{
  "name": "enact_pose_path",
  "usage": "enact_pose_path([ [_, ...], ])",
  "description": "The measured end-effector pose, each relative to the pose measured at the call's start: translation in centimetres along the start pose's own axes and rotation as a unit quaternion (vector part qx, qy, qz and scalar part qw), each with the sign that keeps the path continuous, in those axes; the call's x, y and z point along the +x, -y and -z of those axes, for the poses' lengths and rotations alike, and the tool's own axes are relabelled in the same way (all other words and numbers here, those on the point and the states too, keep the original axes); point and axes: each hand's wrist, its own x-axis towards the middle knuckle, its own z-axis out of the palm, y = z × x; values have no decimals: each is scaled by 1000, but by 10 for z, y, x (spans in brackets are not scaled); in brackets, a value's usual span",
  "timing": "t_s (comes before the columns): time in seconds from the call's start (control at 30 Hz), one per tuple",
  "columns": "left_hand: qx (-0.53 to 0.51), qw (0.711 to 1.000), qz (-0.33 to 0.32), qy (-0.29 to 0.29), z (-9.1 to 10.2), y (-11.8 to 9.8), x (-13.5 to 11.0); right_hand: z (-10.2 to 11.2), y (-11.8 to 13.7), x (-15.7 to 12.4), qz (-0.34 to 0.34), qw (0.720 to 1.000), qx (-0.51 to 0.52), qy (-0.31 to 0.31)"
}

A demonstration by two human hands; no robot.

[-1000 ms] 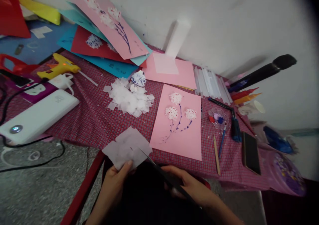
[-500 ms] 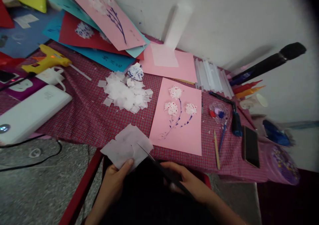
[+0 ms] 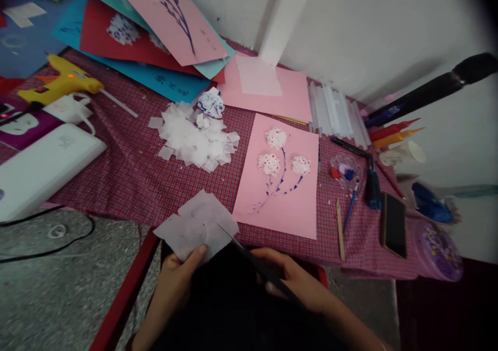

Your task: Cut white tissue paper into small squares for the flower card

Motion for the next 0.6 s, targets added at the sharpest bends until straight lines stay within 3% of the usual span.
enact_pose_path([
  [0.27,9,1000,-20,-4,2,4,1,-1,-3,0,-15,999,-18,-25],
  [0.5,99,989,-66,82,14,16,9,7,3,-3,17,995,-69,69],
  [0.6,149,982,-82,84,13,11,4,5,7,-2,20,995,-58,80],
])
